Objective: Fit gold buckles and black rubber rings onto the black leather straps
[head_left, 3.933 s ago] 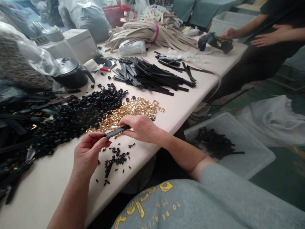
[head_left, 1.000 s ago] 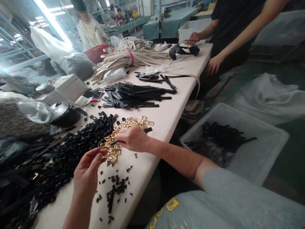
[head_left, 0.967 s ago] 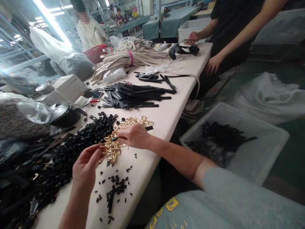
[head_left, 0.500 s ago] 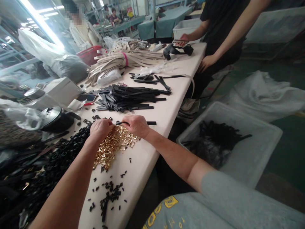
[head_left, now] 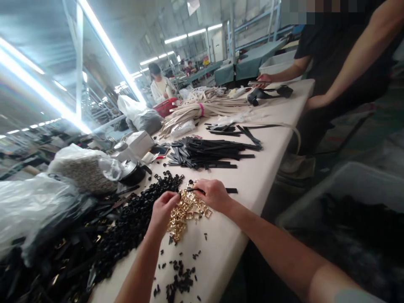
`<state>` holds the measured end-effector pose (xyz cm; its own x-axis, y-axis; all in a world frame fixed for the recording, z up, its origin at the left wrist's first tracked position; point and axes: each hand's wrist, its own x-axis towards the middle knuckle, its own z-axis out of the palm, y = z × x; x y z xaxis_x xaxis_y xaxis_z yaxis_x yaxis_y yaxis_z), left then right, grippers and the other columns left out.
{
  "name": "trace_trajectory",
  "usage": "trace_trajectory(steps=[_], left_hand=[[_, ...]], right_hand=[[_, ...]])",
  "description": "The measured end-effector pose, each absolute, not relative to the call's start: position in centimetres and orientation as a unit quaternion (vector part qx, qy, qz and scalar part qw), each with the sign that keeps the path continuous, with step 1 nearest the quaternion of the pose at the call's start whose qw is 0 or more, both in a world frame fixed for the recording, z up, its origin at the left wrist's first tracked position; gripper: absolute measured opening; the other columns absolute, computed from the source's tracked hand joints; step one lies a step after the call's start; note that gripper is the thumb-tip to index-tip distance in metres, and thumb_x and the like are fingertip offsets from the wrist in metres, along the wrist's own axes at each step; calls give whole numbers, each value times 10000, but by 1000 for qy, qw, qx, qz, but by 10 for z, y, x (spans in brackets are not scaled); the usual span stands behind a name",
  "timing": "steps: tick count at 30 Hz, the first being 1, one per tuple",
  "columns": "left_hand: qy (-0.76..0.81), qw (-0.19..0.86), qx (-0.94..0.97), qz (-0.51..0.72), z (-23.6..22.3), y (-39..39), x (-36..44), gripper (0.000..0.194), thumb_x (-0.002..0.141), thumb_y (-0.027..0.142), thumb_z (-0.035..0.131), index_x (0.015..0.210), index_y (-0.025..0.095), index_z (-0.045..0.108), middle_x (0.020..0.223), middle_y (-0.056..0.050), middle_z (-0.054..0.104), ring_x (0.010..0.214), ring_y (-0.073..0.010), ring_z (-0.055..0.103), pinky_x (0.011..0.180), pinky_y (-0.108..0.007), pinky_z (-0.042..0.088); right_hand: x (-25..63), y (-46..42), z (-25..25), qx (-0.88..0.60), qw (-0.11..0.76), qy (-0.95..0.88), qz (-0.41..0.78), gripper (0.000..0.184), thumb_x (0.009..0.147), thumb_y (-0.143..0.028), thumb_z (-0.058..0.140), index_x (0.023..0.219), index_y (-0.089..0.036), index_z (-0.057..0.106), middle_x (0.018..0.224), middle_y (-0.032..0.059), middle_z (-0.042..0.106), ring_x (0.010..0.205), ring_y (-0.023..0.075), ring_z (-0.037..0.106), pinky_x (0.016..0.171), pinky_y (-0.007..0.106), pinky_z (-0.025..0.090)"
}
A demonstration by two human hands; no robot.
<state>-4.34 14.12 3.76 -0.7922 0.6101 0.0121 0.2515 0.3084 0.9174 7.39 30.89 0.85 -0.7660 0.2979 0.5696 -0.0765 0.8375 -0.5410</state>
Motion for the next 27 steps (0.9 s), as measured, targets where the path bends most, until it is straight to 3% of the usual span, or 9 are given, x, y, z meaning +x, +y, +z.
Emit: trace_trajectory(steps=[5,9,12,18,23,27], left_hand=[[699,245,109,663,4,66,-1,286,621,500,826,715,268,690,786,-46,672,745,-217,672,666,-331,547],[681,282,5,676,-32,33,5,382,411,496,909,674,334,684,784,-37,717,773,-277,715,723,-407,590],[652,279,-23,704,-44,28,2,411,382,513,913,685,344,691,824,-36,746,807,-290,726,758,-422,598],[603,238,-31,761,-20,38,12,393,393,464,934,674,328,696,765,17,731,748,-238,718,688,-329,616],[567,236,-48,788,3,45,26,413,411,353,957,695,213,692,740,24,702,651,-106,661,622,-156,557],[570,228,-51,788,7,46,25,460,399,335,950,684,165,630,711,27,674,631,-80,643,601,-140,539]], right_hand=[[83,258,15,55,321,-908,264,153,902,-308,577,794,-216,635,779,3,685,665,124,600,574,272,371],[85,226,13,114,286,-920,244,189,884,-339,560,731,-230,576,771,-4,687,609,135,586,497,314,343],[84,221,10,115,291,-919,241,173,879,-332,565,740,-230,574,759,-11,681,622,126,600,513,302,362],[82,221,9,120,325,-915,207,208,887,-332,565,717,-213,557,731,-28,653,610,103,575,524,284,361],[85,218,12,135,322,-919,185,243,932,-333,532,744,-192,593,728,-29,634,598,85,530,531,264,305],[85,221,13,156,280,-924,208,278,976,-356,471,838,-184,641,786,-7,645,691,85,561,585,240,314]])
